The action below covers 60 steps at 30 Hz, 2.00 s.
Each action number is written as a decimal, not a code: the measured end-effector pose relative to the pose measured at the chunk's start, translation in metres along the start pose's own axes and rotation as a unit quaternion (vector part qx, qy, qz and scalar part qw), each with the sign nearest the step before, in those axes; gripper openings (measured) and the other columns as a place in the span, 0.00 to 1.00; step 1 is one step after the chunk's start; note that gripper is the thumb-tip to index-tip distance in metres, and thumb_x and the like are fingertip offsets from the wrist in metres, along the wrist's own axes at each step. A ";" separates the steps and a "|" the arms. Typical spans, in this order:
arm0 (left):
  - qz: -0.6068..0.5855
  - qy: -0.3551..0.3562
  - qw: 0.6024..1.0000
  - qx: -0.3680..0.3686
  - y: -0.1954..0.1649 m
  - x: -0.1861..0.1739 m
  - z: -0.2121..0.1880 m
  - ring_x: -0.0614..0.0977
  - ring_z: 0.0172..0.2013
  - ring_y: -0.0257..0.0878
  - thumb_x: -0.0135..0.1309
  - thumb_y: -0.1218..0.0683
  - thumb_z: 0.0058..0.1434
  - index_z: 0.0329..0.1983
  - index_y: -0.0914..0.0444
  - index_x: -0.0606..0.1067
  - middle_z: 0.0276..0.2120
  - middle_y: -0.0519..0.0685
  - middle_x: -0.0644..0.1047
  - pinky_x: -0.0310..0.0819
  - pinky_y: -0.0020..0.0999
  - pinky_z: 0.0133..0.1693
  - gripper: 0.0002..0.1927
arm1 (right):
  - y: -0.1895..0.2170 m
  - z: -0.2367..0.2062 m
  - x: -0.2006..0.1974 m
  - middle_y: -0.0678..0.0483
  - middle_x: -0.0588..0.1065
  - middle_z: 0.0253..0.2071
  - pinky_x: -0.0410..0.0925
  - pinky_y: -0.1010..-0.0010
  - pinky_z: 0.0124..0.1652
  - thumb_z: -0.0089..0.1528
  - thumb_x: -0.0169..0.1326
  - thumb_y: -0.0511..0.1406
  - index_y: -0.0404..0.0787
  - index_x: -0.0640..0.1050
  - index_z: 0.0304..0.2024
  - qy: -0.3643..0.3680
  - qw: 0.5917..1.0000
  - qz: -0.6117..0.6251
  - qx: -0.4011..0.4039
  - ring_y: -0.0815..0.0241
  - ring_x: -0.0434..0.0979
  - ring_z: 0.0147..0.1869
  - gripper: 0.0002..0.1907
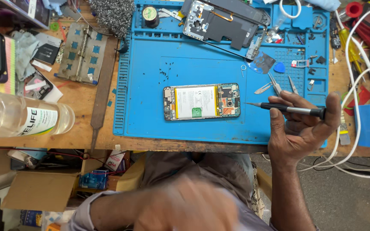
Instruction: The person uses a screwdriver and tweezers to remove screws and small components from a disassembled smartphone on a blue work mat. They then use a plastic pry tool to separate the screen from the phone frame and continue to remove internal parts with tweezers.
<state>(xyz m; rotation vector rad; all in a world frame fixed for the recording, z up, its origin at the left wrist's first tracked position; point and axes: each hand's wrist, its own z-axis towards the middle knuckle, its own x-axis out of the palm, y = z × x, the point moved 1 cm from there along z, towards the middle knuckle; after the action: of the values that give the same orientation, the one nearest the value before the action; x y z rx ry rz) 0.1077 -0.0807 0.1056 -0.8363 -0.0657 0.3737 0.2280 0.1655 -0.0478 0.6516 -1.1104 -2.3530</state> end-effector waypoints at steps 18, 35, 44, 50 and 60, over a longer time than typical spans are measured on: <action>0.430 -0.006 0.884 -0.183 0.120 -0.017 -0.020 0.70 0.62 0.47 0.66 0.51 0.59 0.51 0.56 0.80 0.57 0.48 0.73 0.61 0.50 0.58 0.18 | 0.009 0.008 0.009 0.37 0.75 0.57 0.78 0.58 0.58 0.68 0.59 0.22 0.48 0.52 0.77 0.120 0.990 0.057 -0.052 0.47 0.83 0.57 0.43; 0.468 0.042 0.871 -0.145 0.126 -0.017 -0.012 0.67 0.66 0.49 0.65 0.52 0.61 0.59 0.55 0.76 0.64 0.53 0.71 0.60 0.51 0.62 0.22 | 0.008 0.010 0.008 0.38 0.76 0.58 0.80 0.62 0.57 0.71 0.59 0.22 0.49 0.51 0.76 0.105 0.992 0.068 -0.027 0.49 0.83 0.58 0.41; 0.441 0.026 0.872 -0.208 0.132 -0.028 -0.023 0.68 0.68 0.52 0.66 0.49 0.58 0.71 0.60 0.64 0.66 0.56 0.71 0.57 0.52 0.66 0.40 | 0.008 0.010 0.008 0.38 0.76 0.58 0.80 0.61 0.58 0.71 0.59 0.22 0.48 0.51 0.75 0.124 0.990 0.062 -0.036 0.48 0.83 0.58 0.40; 0.441 0.025 0.873 -0.208 0.135 -0.028 -0.026 0.69 0.68 0.52 0.66 0.49 0.58 0.70 0.60 0.64 0.65 0.56 0.71 0.57 0.52 0.67 0.39 | 0.007 0.009 0.008 0.38 0.76 0.58 0.79 0.61 0.58 0.71 0.59 0.22 0.48 0.52 0.75 0.117 0.991 0.058 -0.036 0.48 0.83 0.58 0.40; 0.440 0.018 0.876 -0.197 0.133 -0.027 -0.022 0.69 0.67 0.52 0.66 0.49 0.58 0.70 0.60 0.65 0.65 0.56 0.71 0.57 0.51 0.67 0.38 | 0.012 0.016 0.011 0.40 0.77 0.57 0.79 0.64 0.57 0.71 0.60 0.22 0.48 0.53 0.77 0.131 0.988 0.032 -0.081 0.51 0.83 0.57 0.41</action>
<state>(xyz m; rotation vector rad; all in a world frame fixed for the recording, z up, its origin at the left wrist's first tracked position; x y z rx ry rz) 0.0472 -0.0247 -0.0039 -1.2559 0.2982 1.2363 0.2128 0.1618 -0.0321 0.8238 -0.8044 -2.1992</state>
